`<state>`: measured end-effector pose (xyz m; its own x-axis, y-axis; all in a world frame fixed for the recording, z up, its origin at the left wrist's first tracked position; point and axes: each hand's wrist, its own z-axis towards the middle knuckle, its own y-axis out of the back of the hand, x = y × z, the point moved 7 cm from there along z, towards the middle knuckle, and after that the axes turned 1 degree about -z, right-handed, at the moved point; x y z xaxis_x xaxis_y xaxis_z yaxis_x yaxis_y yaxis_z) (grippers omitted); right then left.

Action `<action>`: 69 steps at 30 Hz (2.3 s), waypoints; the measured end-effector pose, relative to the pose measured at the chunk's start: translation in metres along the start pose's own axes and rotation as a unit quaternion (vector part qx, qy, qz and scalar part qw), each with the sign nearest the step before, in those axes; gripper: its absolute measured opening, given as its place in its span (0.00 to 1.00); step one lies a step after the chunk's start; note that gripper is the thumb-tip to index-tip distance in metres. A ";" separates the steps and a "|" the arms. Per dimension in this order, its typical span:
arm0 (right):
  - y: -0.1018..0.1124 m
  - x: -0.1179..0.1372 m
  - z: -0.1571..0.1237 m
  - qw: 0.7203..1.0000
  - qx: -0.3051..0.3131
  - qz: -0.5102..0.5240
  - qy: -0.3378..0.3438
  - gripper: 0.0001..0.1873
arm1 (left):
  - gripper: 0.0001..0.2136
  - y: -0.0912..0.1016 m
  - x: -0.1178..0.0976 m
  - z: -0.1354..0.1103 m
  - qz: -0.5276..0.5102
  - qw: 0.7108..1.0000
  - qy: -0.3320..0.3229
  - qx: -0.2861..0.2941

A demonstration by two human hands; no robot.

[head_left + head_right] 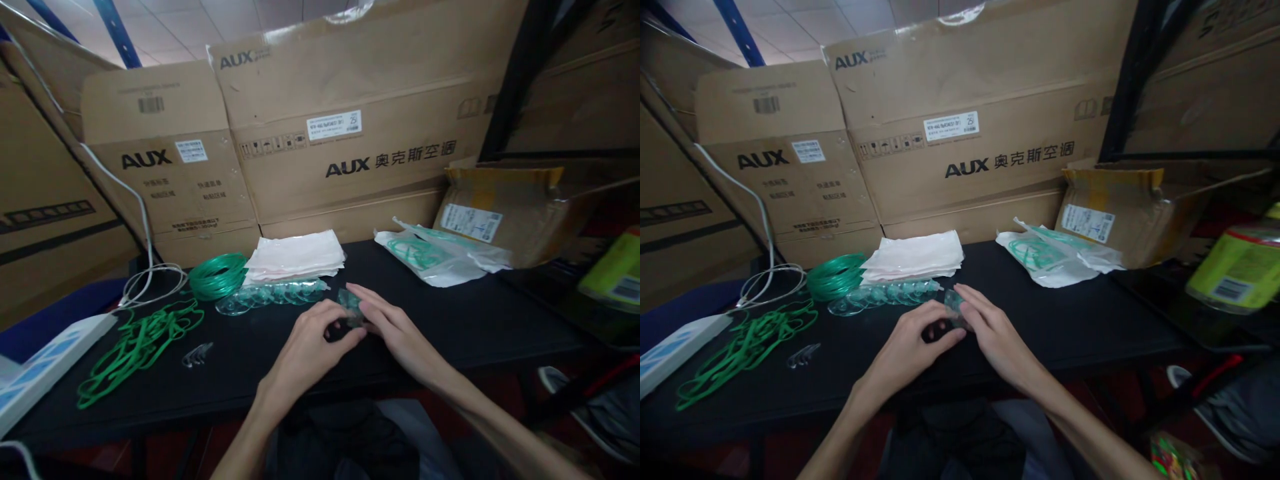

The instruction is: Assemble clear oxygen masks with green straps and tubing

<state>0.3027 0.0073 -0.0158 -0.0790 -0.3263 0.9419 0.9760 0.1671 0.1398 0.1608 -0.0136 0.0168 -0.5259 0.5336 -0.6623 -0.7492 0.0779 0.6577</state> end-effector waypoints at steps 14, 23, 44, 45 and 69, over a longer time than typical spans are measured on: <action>-0.008 0.007 -0.003 0.999 0.014 0.048 0.008 0.20 | 0.12 0.010 0.034 0.000 -0.340 0.924 0.171 -0.021; 0.000 0.002 -0.002 0.999 -0.028 0.036 0.000 0.21 | 0.11 0.009 0.032 0.003 -0.348 0.919 0.185 -0.012; -0.001 0.003 -0.004 0.999 -0.014 0.023 0.023 0.18 | 0.14 0.006 0.039 0.002 -0.320 0.926 0.202 0.001; -0.001 0.003 -0.004 0.999 -0.015 0.025 0.020 0.19 | 0.14 0.006 0.038 0.002 -0.322 0.925 0.200 0.002; -0.005 0.004 -0.001 1.000 0.014 0.009 0.021 0.17 | 0.16 0.008 0.031 0.002 -0.229 0.966 0.121 0.002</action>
<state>0.2981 0.0038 -0.0126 -0.0524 -0.3616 0.9309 0.9711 0.1987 0.1319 0.1392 0.0050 0.0019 -0.2195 0.2304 -0.9480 -0.9240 0.2628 0.2778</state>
